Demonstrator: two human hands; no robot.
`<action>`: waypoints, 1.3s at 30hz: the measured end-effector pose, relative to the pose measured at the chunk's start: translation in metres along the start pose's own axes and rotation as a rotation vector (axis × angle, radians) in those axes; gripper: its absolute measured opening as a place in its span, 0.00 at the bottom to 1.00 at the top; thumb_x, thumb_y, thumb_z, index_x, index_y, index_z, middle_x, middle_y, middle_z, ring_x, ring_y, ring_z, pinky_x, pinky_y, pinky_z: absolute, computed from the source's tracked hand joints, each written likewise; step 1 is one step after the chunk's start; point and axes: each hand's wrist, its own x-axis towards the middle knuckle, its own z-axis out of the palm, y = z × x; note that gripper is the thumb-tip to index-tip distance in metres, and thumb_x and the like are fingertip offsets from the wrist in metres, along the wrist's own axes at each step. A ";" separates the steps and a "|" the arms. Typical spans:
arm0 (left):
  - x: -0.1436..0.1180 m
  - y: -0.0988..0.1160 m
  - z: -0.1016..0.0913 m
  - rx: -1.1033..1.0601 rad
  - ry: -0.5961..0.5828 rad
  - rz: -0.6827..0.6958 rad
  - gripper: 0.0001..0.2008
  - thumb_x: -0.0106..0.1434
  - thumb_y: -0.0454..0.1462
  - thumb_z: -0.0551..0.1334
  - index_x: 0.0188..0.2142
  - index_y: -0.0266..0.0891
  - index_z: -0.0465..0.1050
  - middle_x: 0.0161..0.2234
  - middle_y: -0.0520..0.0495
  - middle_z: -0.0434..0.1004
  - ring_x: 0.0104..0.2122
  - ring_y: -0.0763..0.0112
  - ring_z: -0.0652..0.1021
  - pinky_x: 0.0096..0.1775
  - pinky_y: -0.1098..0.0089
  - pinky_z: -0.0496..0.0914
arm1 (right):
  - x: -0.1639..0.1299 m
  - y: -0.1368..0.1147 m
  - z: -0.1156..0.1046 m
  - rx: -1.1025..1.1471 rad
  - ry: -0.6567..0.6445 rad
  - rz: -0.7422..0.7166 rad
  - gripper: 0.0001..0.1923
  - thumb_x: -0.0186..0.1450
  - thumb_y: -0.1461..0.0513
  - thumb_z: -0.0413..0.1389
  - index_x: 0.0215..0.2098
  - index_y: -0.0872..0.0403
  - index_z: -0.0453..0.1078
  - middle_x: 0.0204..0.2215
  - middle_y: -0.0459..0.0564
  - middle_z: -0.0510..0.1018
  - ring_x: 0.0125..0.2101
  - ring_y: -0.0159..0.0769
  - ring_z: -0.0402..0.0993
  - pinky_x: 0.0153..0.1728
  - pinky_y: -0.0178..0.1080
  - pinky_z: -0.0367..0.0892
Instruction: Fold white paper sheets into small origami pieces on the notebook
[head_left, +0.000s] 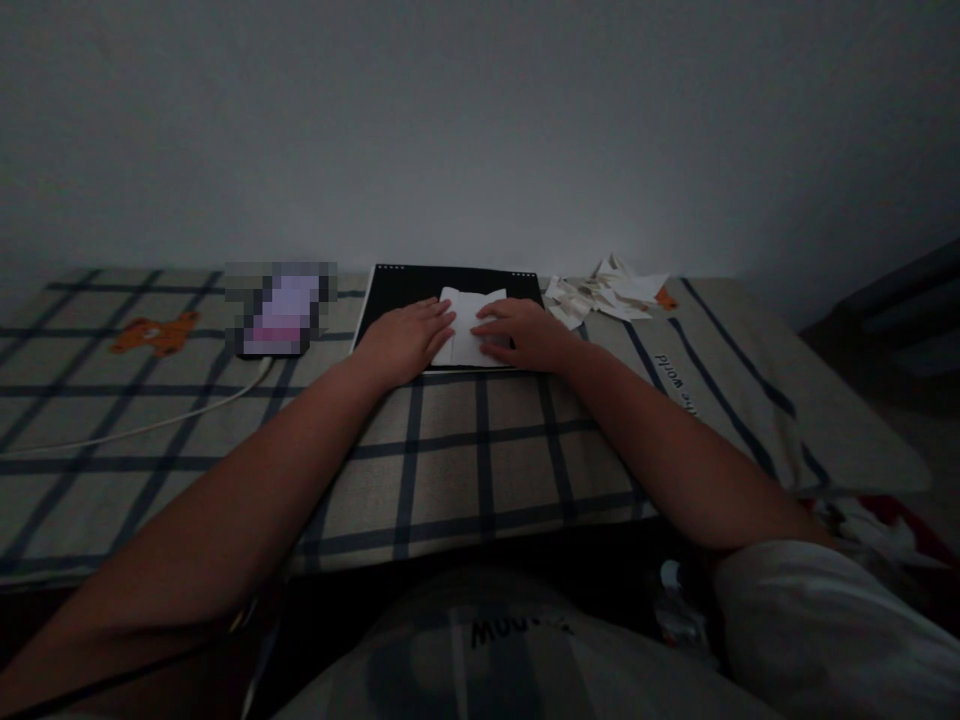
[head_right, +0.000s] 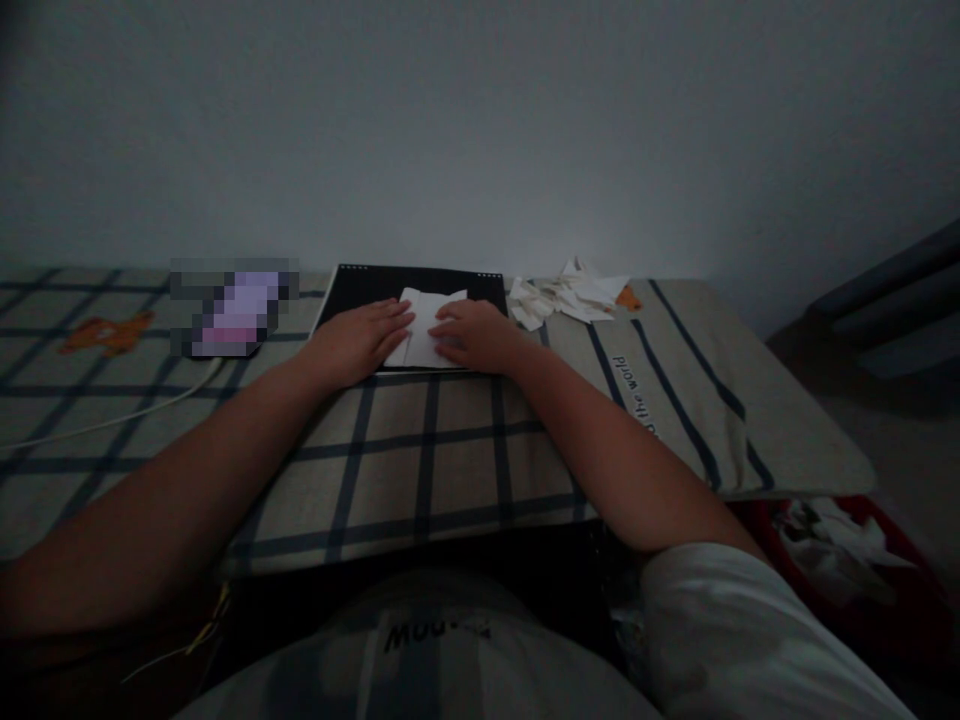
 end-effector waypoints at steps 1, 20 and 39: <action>0.000 0.001 0.000 0.003 0.004 -0.004 0.28 0.82 0.43 0.47 0.70 0.31 0.71 0.74 0.35 0.68 0.74 0.55 0.69 0.74 0.55 0.62 | 0.000 0.002 0.003 0.009 0.008 -0.004 0.21 0.75 0.56 0.58 0.63 0.53 0.81 0.68 0.62 0.77 0.66 0.54 0.74 0.67 0.56 0.66; 0.004 -0.012 -0.003 0.005 -0.101 0.000 0.29 0.83 0.45 0.45 0.77 0.40 0.63 0.78 0.47 0.59 0.80 0.57 0.54 0.74 0.51 0.60 | 0.000 0.005 0.005 0.055 -0.101 0.016 0.27 0.79 0.57 0.54 0.73 0.57 0.71 0.75 0.62 0.66 0.75 0.50 0.64 0.75 0.56 0.59; 0.005 0.013 -0.004 0.084 -0.080 -0.145 0.30 0.82 0.47 0.47 0.78 0.44 0.61 0.78 0.44 0.61 0.76 0.47 0.63 0.70 0.42 0.65 | 0.001 0.005 0.006 0.038 -0.091 0.021 0.27 0.78 0.57 0.55 0.72 0.55 0.72 0.74 0.59 0.68 0.74 0.50 0.66 0.75 0.54 0.60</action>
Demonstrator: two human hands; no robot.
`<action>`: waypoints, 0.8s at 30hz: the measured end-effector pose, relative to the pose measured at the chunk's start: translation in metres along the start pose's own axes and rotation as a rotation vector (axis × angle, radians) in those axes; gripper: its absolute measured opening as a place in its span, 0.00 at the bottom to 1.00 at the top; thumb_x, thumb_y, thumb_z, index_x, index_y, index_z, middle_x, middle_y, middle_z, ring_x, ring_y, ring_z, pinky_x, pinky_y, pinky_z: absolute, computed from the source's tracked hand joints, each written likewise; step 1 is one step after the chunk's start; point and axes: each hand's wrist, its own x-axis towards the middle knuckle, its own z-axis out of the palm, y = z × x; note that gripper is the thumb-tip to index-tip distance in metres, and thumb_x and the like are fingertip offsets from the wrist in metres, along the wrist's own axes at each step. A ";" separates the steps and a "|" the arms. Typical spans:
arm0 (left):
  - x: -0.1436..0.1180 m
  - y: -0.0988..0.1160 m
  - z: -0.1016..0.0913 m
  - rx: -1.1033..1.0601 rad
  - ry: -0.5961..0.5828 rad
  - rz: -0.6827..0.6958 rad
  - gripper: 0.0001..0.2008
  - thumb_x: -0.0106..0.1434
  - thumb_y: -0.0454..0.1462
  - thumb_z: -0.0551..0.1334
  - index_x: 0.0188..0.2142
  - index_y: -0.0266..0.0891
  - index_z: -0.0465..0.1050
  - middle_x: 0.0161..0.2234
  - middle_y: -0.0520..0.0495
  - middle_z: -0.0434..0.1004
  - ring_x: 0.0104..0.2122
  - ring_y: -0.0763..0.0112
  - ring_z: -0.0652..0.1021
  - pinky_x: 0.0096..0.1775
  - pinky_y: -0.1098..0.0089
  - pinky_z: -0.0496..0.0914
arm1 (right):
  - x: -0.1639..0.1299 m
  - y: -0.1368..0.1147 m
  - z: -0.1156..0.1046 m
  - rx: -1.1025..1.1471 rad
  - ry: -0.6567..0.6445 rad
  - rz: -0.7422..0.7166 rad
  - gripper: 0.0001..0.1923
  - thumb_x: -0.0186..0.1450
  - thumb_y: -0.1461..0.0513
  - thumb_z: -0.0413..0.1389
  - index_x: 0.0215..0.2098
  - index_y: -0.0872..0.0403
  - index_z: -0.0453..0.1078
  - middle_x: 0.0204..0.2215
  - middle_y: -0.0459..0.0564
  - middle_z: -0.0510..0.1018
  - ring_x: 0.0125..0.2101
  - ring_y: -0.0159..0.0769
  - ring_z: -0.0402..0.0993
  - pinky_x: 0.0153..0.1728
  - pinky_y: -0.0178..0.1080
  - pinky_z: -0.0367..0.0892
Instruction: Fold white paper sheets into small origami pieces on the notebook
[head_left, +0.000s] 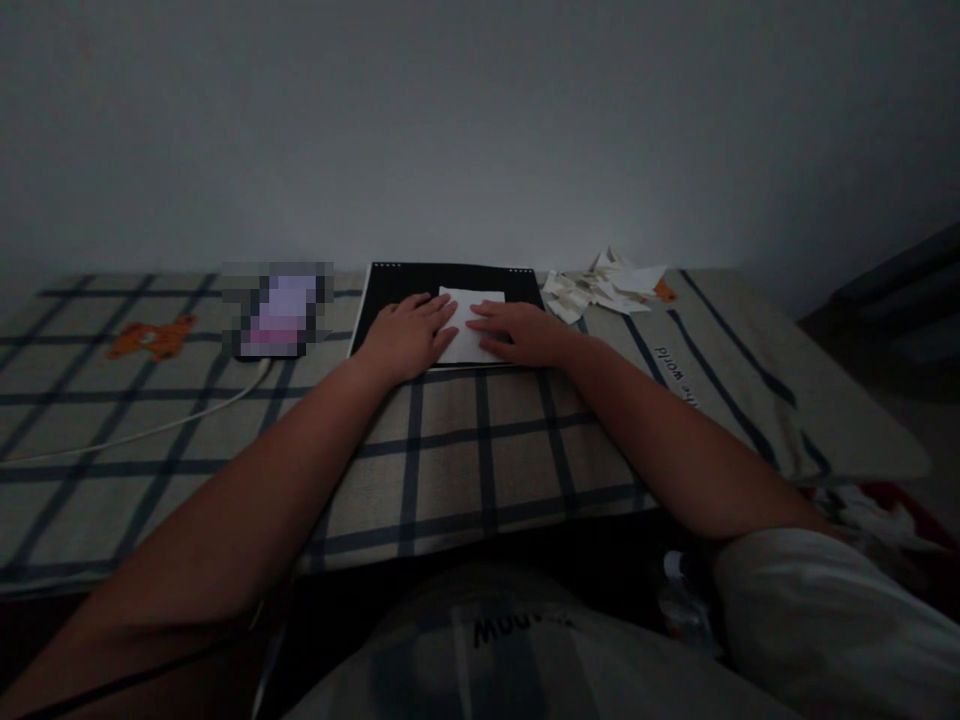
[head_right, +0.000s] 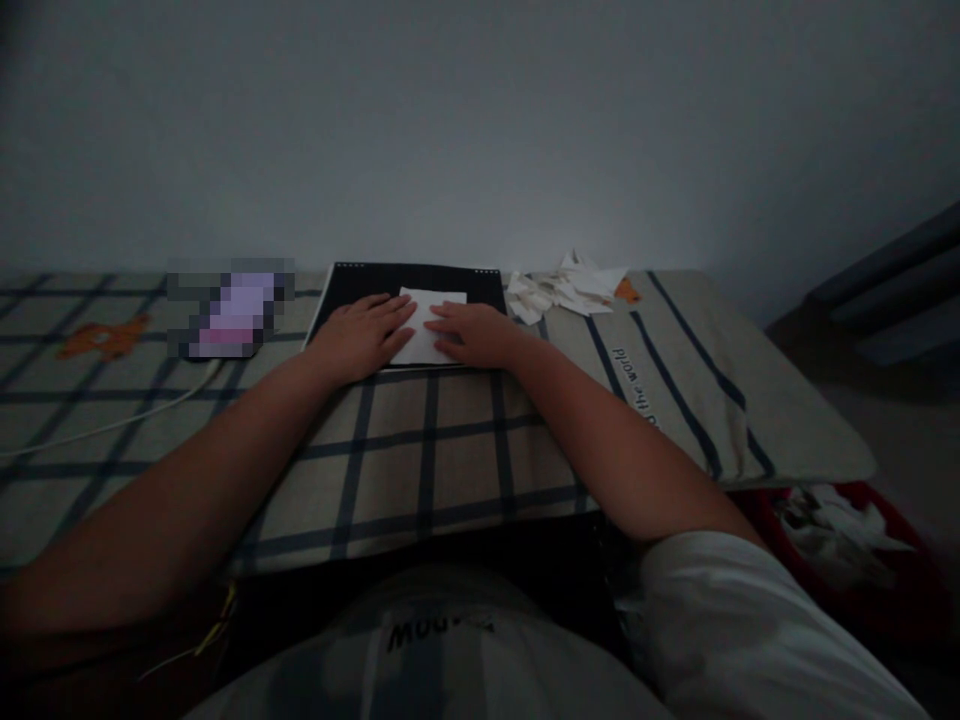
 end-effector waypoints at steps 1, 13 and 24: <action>0.000 0.001 0.000 -0.006 -0.001 -0.007 0.31 0.82 0.47 0.47 0.78 0.44 0.60 0.78 0.44 0.61 0.76 0.47 0.63 0.70 0.42 0.64 | 0.000 0.000 0.000 -0.001 0.000 0.001 0.27 0.78 0.57 0.55 0.72 0.55 0.72 0.74 0.59 0.68 0.74 0.50 0.66 0.75 0.54 0.59; -0.001 0.004 -0.003 -0.050 -0.004 -0.003 0.31 0.81 0.47 0.46 0.77 0.41 0.63 0.78 0.41 0.60 0.75 0.44 0.62 0.69 0.39 0.64 | -0.001 0.001 0.001 -0.005 0.016 -0.012 0.26 0.78 0.56 0.54 0.71 0.53 0.72 0.74 0.56 0.70 0.74 0.48 0.66 0.75 0.54 0.61; 0.000 -0.001 0.001 -0.077 -0.004 -0.009 0.32 0.81 0.49 0.47 0.78 0.43 0.60 0.79 0.42 0.58 0.75 0.44 0.62 0.69 0.39 0.62 | 0.000 -0.001 0.001 0.003 0.014 0.003 0.26 0.78 0.57 0.54 0.72 0.55 0.72 0.74 0.60 0.68 0.74 0.51 0.66 0.75 0.57 0.60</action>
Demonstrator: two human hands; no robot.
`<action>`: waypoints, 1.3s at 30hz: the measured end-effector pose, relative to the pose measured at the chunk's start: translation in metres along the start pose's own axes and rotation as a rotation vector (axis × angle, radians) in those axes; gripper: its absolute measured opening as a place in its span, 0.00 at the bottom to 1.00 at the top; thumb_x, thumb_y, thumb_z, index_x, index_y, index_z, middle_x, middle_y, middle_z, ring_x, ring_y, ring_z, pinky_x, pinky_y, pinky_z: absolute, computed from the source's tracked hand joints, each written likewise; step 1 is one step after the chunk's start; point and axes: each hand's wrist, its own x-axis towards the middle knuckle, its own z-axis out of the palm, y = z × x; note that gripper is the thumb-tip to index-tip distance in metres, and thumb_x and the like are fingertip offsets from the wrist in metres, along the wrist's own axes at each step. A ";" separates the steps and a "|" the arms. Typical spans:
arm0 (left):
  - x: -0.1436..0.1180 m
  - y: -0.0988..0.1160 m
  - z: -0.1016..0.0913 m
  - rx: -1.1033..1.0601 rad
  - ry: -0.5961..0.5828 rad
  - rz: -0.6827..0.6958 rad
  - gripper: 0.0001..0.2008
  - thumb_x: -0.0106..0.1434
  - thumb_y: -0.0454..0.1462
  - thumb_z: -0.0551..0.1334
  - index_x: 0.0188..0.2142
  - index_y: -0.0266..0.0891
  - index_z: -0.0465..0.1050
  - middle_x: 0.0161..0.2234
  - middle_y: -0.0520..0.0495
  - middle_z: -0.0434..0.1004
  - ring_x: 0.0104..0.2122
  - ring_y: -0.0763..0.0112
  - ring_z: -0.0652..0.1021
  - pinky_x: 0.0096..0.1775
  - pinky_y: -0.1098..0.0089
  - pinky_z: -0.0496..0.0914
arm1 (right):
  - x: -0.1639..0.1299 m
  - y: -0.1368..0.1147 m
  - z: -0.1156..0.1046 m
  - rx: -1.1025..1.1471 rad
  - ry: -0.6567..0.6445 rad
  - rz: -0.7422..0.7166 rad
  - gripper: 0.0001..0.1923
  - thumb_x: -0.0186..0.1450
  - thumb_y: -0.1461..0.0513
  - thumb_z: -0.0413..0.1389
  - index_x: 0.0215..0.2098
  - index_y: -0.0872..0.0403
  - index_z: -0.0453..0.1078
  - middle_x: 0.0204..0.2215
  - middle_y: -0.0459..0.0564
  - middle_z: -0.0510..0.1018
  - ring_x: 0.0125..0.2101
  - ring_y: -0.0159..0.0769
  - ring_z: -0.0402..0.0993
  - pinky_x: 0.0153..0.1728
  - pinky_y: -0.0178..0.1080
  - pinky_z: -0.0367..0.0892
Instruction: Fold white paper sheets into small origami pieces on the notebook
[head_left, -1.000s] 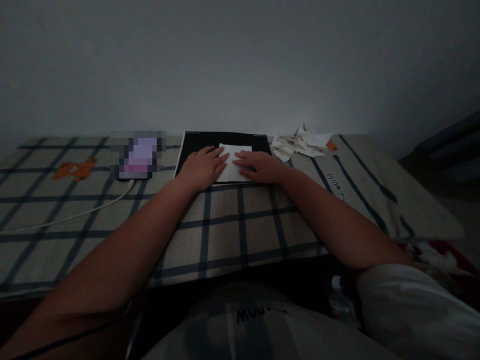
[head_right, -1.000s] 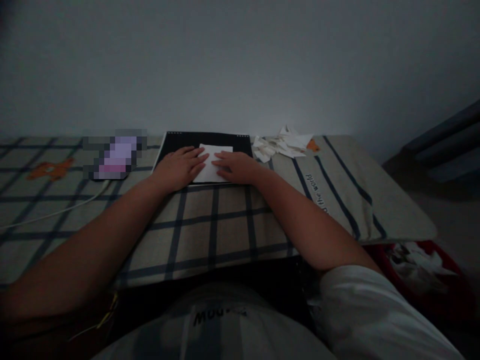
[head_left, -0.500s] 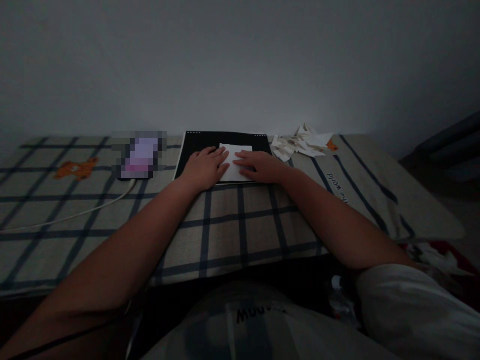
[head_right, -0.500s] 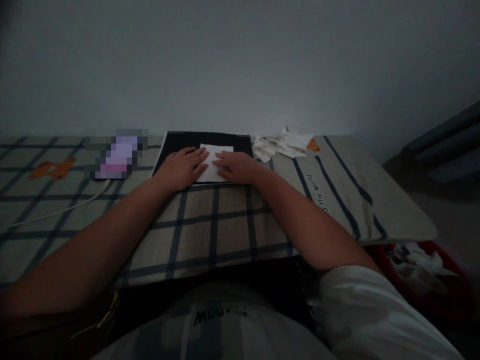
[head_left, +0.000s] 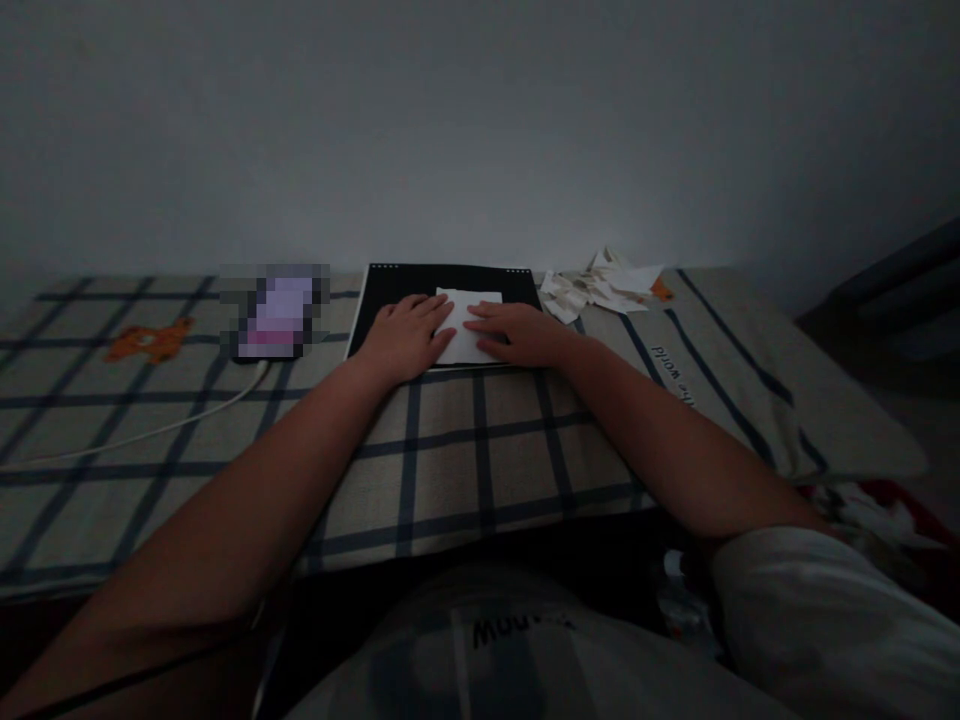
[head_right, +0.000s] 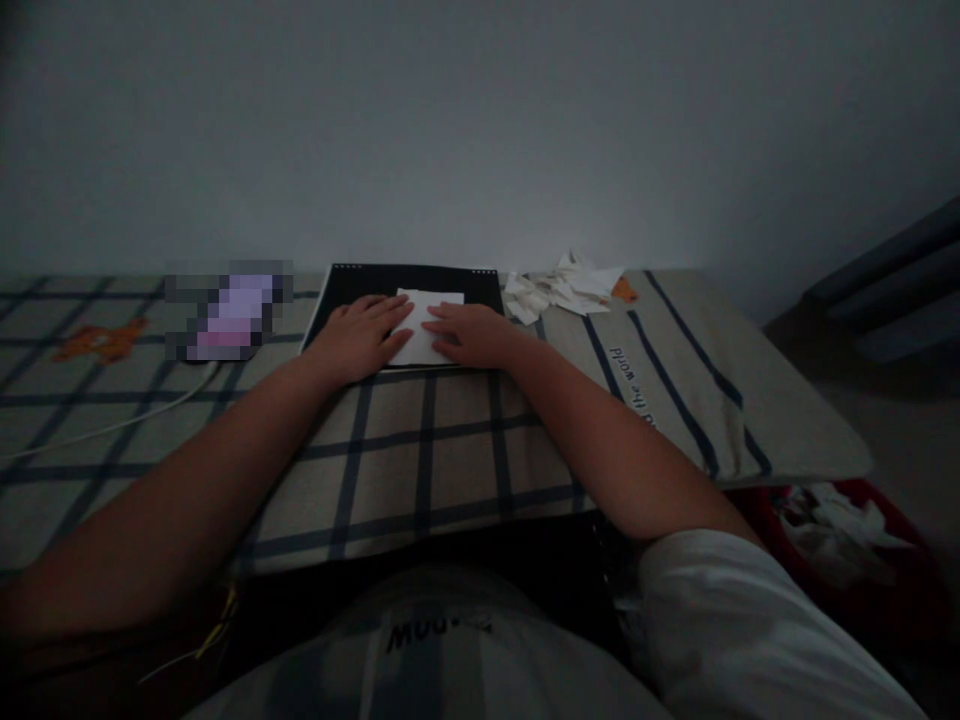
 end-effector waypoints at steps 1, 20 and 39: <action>0.000 -0.001 0.000 0.001 -0.010 0.005 0.32 0.81 0.49 0.46 0.78 0.44 0.59 0.79 0.43 0.58 0.75 0.44 0.61 0.69 0.38 0.62 | 0.000 0.000 0.000 -0.002 -0.004 0.002 0.27 0.78 0.57 0.55 0.72 0.55 0.72 0.74 0.60 0.68 0.74 0.51 0.66 0.75 0.57 0.60; 0.006 -0.009 0.006 -0.037 -0.044 0.014 0.34 0.80 0.51 0.43 0.80 0.47 0.56 0.80 0.45 0.55 0.75 0.40 0.58 0.70 0.35 0.56 | 0.000 -0.002 -0.001 -0.012 -0.011 0.018 0.26 0.78 0.58 0.55 0.72 0.54 0.72 0.74 0.57 0.68 0.74 0.49 0.65 0.76 0.54 0.60; 0.005 -0.002 -0.002 -0.029 -0.113 -0.022 0.34 0.81 0.50 0.43 0.81 0.42 0.53 0.81 0.45 0.52 0.77 0.40 0.56 0.71 0.36 0.55 | -0.001 -0.014 -0.005 -0.146 0.051 -0.002 0.26 0.74 0.58 0.56 0.69 0.53 0.75 0.73 0.60 0.72 0.73 0.55 0.66 0.73 0.63 0.56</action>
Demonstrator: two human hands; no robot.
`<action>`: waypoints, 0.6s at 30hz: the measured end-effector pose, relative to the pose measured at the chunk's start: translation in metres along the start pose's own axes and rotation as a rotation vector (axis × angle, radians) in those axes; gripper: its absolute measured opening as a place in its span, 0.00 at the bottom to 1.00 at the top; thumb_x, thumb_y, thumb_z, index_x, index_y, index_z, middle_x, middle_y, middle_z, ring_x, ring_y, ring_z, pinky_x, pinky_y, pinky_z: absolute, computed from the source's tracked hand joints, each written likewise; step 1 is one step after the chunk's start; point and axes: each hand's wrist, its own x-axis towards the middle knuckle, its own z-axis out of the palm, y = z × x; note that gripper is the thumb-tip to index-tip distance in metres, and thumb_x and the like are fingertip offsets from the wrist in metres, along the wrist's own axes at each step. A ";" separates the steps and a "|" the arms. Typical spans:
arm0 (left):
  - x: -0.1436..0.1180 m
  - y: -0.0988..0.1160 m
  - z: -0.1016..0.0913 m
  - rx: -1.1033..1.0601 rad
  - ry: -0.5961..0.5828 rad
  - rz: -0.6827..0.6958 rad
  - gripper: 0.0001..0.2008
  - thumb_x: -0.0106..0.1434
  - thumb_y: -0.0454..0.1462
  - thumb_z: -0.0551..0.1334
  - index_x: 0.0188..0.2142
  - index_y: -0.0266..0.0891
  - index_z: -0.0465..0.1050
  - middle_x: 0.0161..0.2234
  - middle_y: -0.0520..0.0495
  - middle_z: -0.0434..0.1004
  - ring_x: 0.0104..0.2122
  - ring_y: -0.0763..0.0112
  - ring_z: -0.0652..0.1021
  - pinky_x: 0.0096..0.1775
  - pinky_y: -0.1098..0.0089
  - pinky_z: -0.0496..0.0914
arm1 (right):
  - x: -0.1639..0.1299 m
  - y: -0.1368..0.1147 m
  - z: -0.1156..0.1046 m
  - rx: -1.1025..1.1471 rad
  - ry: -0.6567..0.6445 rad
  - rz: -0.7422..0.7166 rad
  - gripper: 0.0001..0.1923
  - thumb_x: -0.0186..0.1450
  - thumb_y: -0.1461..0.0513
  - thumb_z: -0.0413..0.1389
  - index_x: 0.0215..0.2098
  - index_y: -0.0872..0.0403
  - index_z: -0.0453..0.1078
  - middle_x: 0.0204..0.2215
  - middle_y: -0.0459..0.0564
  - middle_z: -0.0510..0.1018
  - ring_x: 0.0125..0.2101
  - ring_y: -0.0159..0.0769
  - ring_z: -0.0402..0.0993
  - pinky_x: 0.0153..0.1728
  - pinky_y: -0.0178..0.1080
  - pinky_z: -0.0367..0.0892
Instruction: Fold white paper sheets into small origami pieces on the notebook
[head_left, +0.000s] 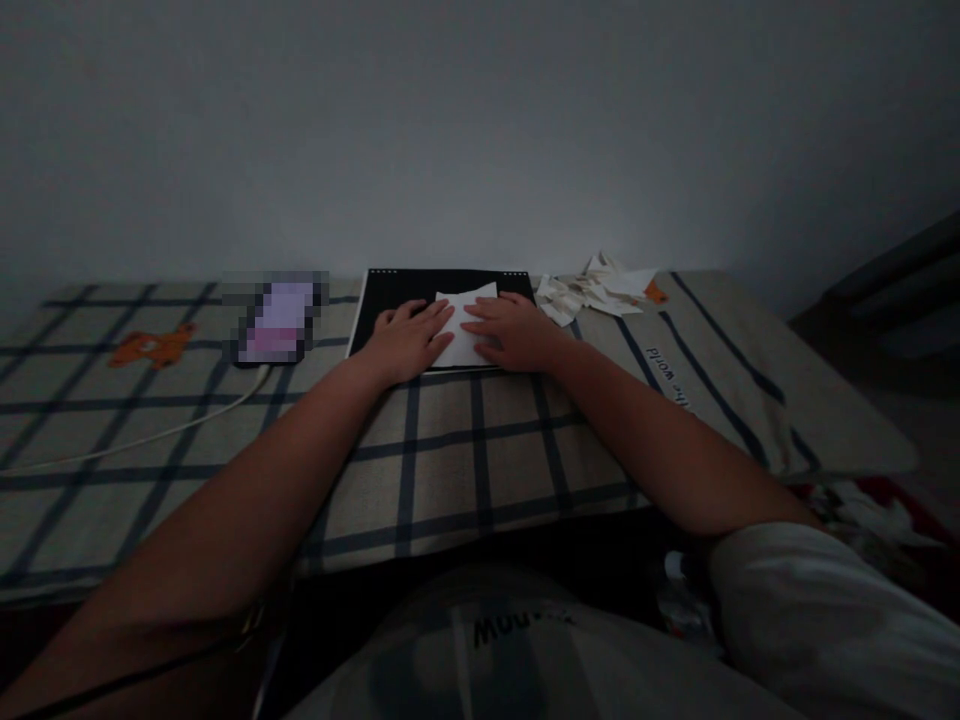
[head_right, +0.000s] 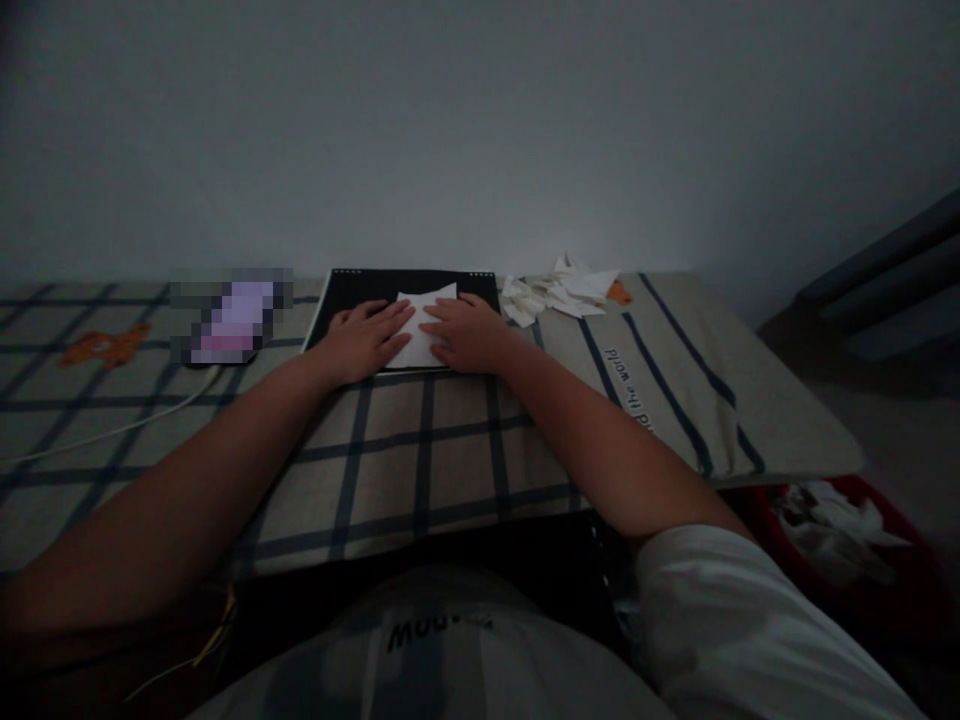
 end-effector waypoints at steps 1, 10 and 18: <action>0.000 0.001 0.000 0.002 -0.001 0.000 0.34 0.81 0.50 0.43 0.81 0.41 0.53 0.81 0.45 0.52 0.77 0.40 0.56 0.71 0.36 0.55 | 0.000 -0.003 -0.001 -0.012 0.015 -0.008 0.26 0.74 0.59 0.57 0.68 0.52 0.75 0.73 0.60 0.72 0.73 0.55 0.65 0.73 0.64 0.55; 0.000 -0.002 0.003 -0.002 0.018 0.020 0.34 0.81 0.52 0.42 0.80 0.44 0.54 0.81 0.46 0.53 0.77 0.42 0.56 0.72 0.38 0.55 | 0.006 -0.022 -0.008 -0.035 -0.088 0.008 0.27 0.75 0.62 0.51 0.70 0.54 0.74 0.71 0.60 0.73 0.68 0.57 0.72 0.65 0.60 0.65; 0.000 0.000 0.005 -0.008 0.024 0.002 0.34 0.82 0.51 0.42 0.80 0.44 0.54 0.81 0.46 0.52 0.77 0.42 0.57 0.71 0.38 0.56 | 0.006 -0.013 -0.002 0.013 -0.068 -0.010 0.29 0.74 0.63 0.53 0.72 0.57 0.71 0.72 0.61 0.72 0.69 0.54 0.71 0.68 0.56 0.67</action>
